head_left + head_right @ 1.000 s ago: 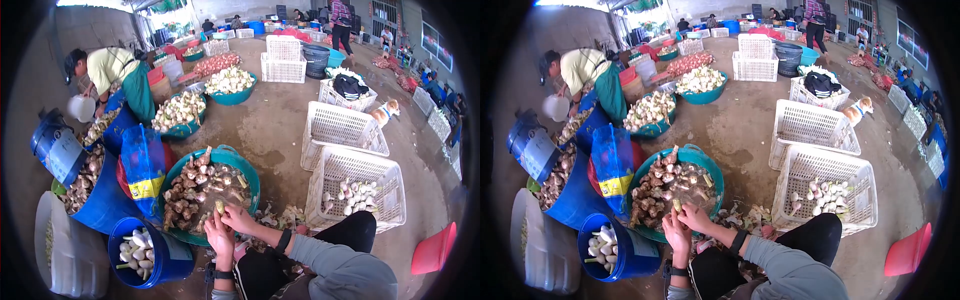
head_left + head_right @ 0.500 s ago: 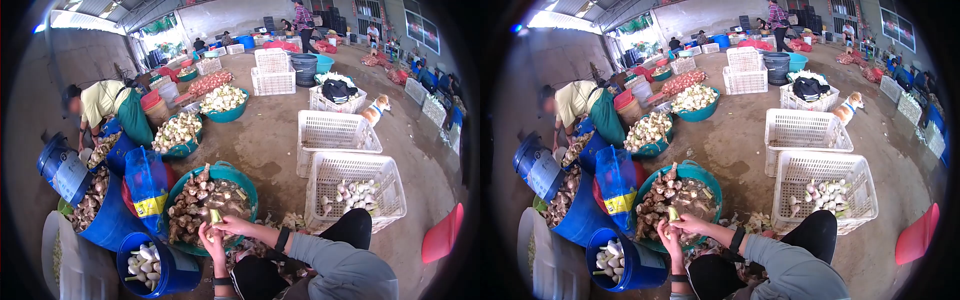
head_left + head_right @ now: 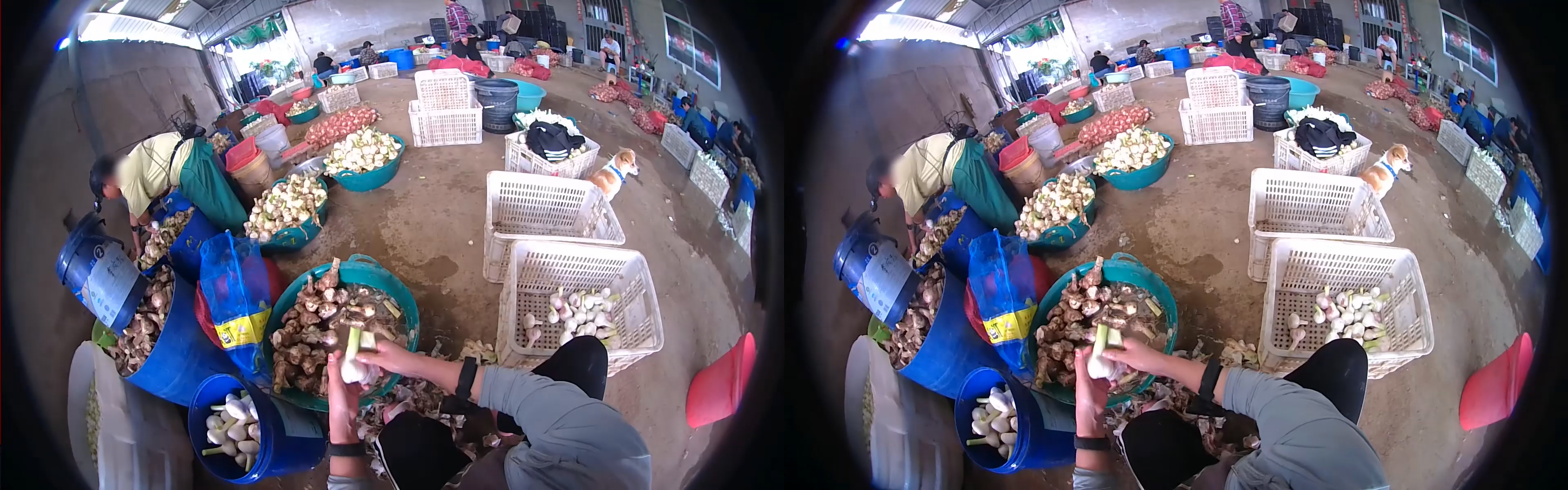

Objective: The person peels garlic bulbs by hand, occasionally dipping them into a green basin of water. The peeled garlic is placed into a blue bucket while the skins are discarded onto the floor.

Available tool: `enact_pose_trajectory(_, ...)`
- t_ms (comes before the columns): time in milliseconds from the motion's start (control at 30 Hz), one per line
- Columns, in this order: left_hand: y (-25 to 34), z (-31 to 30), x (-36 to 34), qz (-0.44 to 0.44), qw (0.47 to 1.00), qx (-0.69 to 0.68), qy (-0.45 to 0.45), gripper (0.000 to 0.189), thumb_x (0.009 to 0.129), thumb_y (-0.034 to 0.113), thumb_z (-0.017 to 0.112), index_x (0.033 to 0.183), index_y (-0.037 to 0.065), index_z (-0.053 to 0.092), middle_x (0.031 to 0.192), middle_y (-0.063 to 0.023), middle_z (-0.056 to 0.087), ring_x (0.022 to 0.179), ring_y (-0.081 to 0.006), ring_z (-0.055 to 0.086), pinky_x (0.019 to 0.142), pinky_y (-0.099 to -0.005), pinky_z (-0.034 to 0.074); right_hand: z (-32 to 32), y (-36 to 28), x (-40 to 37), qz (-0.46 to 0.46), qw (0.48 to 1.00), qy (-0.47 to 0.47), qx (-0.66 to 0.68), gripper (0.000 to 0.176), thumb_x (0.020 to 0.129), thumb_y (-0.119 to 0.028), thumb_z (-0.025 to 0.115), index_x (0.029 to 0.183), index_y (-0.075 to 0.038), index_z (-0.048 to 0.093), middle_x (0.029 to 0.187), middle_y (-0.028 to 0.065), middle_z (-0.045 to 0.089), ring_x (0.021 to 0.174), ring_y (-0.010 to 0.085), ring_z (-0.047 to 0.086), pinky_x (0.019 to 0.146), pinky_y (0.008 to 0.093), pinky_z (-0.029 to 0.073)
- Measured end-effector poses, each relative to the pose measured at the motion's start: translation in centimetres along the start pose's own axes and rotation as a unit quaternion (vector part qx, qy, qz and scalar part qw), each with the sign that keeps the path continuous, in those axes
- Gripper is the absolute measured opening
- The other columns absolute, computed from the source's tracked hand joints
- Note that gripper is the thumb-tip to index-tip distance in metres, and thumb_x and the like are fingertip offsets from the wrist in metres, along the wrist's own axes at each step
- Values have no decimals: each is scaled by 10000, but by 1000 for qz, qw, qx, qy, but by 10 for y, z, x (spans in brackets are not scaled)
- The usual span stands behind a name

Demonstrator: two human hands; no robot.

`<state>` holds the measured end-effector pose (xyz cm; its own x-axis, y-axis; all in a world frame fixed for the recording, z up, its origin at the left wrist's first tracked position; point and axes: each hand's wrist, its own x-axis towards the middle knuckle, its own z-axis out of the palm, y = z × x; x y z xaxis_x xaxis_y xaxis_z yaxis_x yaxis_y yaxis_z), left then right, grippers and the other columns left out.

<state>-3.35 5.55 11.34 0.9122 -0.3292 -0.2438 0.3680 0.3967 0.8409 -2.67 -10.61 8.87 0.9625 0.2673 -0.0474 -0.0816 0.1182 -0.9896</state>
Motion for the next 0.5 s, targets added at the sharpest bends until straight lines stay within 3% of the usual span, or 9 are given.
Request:
enact_pose_trajectory(67, -11, 16, -2, 206, 975, 70, 41, 526, 852, 310, 629, 1259, 82, 385, 1090, -110, 511, 924, -188, 523, 791, -304, 451, 6, 1, 6, 7, 996, 21, 84, 224, 923, -224, 543, 1064, -57, 592, 739, -17, 568, 541, 59, 473, 452, 214, 375)
enact_pose_trajectory(100, -7, 21, -5, 367, 885, 273, 81, 556, 774, 147, 702, 1218, 41, 384, 1098, -124, 460, 941, -179, 486, 845, -305, 423, 9, 1, 7, 14, 984, 44, 170, 212, 919, -217, 551, 1058, -62, 592, 683, -33, 542, 492, 39, 422, 413, 187, 322)
enact_pose_trajectory(233, -2, 16, -14, 333, 903, 256, 87, 503, 752, 138, 699, 1134, 34, 389, 1020, -84, 455, 925, -171, 468, 850, -287, 398, 19, -27, -10, -22, 986, 11, 167, 182, 932, -209, 526, 968, -42, 589, 607, -29, 490, 445, 47, 376, 395, 199, 274)
enact_pose_trajectory(267, 1, 13, -8, 309, 931, 183, 67, 487, 799, 215, 662, 1162, 53, 381, 1007, -79, 482, 874, -157, 498, 744, -272, 446, 17, -26, -10, -17, 986, 9, 168, 182, 932, -209, 526, 968, -42, 589, 607, -29, 490, 445, 47, 376, 395, 199, 274)
enact_pose_trajectory(333, -2, 12, -15, 218, 976, 20, -18, 501, 859, 362, 580, 1197, 67, 358, 957, -83, 519, 672, -135, 535, 508, -252, 453, 17, -23, -6, -17, 974, -29, 223, 174, 937, -202, 518, 937, -39, 579, 593, -32, 476, 443, 38, 350, 393, 206, 254)
enact_pose_trajectory(367, -9, 8, -10, 210, 977, -15, -31, 518, 876, 382, 543, 1234, 65, 344, 916, -85, 543, 595, -145, 527, 449, -255, 422, 18, -26, -6, -26, 977, -26, 209, 169, 937, -207, 518, 936, -47, 573, 595, -34, 470, 442, 36, 330, 400, 201, 251)
enact_pose_trajectory(400, -14, 2, -9, 162, 984, -55, -43, 528, 889, 376, 532, 1268, 73, 324, 907, -79, 553, 634, -150, 553, 479, -250, 454, 17, -30, -8, -32, 982, -11, 183, 192, 940, -209, 514, 939, -24, 565, 635, -10, 507, 457, 52, 384, 404, 209, 286)
enact_pose_trajectory(467, -15, -6, -7, 110, 992, 3, -54, 530, 903, 373, 516, 1296, 87, 305, 960, -97, 558, 675, -169, 580, 521, -268, 501, 20, -32, -10, -76, 993, 37, 83, 202, 927, -194, 530, 936, 2, 579, 691, 41, 561, 520, 97, 496, 456, 251, 391)
enact_pose_trajectory(500, -14, -6, -9, 127, 987, 100, -20, 515, 908, 348, 524, 1298, 94, 305, 1021, -99, 546, 746, -176, 594, 566, -274, 532, 18, -21, 3, -191, 967, 109, -125, 182, 923, -161, 527, 994, 0, 574, 807, 28, 558, 703, 131, 525, 655, 267, 450)
